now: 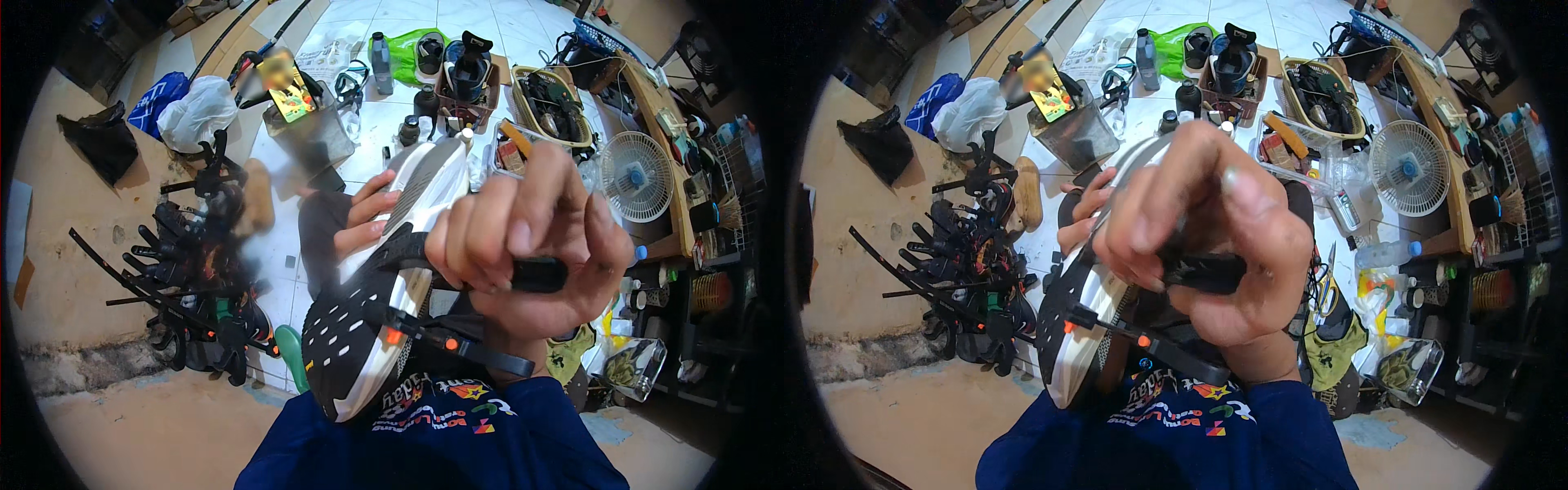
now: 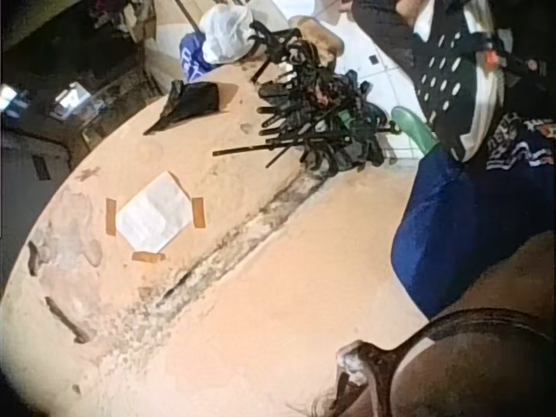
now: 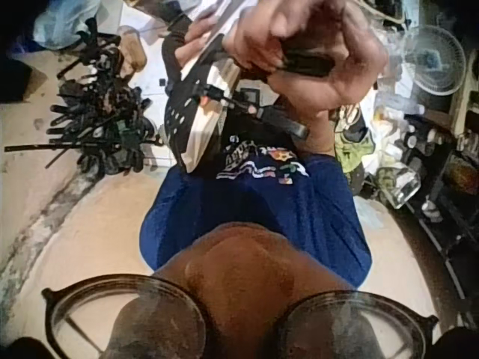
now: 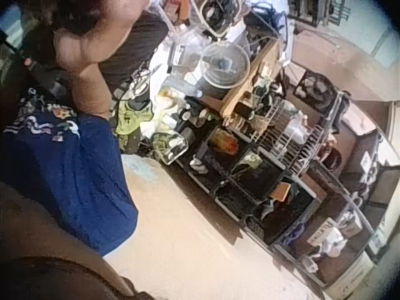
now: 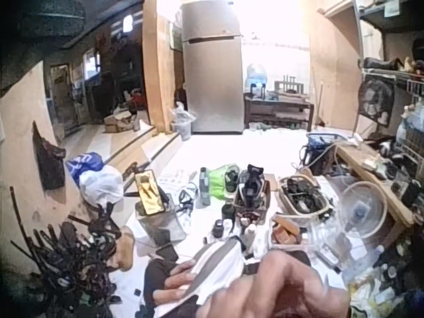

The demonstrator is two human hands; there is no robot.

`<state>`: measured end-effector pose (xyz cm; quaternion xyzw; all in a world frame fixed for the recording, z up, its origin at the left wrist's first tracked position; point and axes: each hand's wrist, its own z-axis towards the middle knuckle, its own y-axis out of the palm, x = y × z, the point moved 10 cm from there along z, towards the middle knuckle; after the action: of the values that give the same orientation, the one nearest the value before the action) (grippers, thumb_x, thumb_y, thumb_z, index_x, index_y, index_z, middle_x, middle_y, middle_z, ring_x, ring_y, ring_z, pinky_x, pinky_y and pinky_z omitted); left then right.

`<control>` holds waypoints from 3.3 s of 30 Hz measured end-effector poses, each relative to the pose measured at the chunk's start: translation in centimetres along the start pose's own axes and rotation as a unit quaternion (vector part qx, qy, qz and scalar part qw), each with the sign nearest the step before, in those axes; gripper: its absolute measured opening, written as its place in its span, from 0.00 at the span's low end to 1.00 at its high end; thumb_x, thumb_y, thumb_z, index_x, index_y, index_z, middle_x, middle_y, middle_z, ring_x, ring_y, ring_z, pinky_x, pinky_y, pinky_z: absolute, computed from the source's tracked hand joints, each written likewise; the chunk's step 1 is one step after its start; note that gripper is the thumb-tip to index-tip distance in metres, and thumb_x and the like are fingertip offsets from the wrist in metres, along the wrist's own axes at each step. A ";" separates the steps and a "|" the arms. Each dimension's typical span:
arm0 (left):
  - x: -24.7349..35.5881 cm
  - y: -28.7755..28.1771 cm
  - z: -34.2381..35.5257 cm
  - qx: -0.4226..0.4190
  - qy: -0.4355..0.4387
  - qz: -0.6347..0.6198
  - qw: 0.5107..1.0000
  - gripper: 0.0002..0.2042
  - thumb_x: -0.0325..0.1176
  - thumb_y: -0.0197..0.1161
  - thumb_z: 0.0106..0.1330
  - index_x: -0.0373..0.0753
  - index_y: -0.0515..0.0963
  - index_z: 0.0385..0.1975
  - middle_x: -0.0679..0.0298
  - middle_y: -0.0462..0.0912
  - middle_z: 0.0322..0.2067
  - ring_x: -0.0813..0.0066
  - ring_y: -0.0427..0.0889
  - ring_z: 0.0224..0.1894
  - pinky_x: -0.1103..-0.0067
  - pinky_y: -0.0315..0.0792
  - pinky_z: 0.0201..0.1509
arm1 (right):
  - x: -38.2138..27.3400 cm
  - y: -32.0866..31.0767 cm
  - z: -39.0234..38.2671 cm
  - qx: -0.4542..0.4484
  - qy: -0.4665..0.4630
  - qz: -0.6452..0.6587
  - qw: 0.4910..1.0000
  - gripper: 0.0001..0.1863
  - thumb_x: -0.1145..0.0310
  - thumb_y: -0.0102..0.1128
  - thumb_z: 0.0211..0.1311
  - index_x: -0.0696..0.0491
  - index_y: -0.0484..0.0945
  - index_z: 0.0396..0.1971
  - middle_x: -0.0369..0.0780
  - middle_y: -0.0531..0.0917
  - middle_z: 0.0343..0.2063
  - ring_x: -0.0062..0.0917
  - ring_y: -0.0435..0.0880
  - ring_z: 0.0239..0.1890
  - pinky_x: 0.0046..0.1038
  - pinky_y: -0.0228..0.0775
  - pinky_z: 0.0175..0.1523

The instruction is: Glue and clamp the sole of a sneaker.

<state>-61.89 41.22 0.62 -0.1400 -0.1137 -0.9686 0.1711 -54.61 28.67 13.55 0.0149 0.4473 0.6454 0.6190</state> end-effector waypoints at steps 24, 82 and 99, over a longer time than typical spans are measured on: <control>-0.5 -1.7 -5.4 0.410 -0.368 0.028 0.834 0.33 0.27 0.72 0.56 0.37 0.65 0.63 0.62 0.74 0.57 0.69 0.74 0.59 0.69 0.65 0.68 | -2.2 -6.0 2.8 0.079 -0.060 -0.339 0.936 0.44 0.33 0.47 0.63 0.57 0.61 0.65 0.50 0.74 0.59 0.32 0.78 0.54 0.34 0.71 0.57; 11.9 -8.5 3.9 -0.071 -0.343 0.630 0.693 0.19 0.41 0.76 0.49 0.39 0.82 0.39 0.56 0.84 0.36 0.52 0.83 0.39 0.67 0.76 0.42 | -0.7 -32.7 -23.7 0.286 0.521 -0.610 0.524 0.43 0.30 0.48 0.64 0.53 0.61 0.05 0.36 0.65 0.03 0.25 0.65 0.03 0.28 0.55 0.10; 3.8 5.5 10.8 -0.345 -0.305 0.514 0.724 0.23 0.38 0.73 0.45 0.35 0.80 0.42 0.51 0.83 0.38 0.49 0.82 0.40 0.68 0.76 0.44 | -2.0 -14.5 1.1 -0.014 0.037 -0.358 0.933 0.52 0.42 0.85 0.28 0.67 0.77 0.50 0.50 0.83 0.48 0.35 0.83 0.51 0.34 0.72 0.59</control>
<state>-60.78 37.94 12.79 -0.5139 0.2716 -0.6100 0.5386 -42.13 25.22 6.63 -0.1787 0.4365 0.3872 0.7922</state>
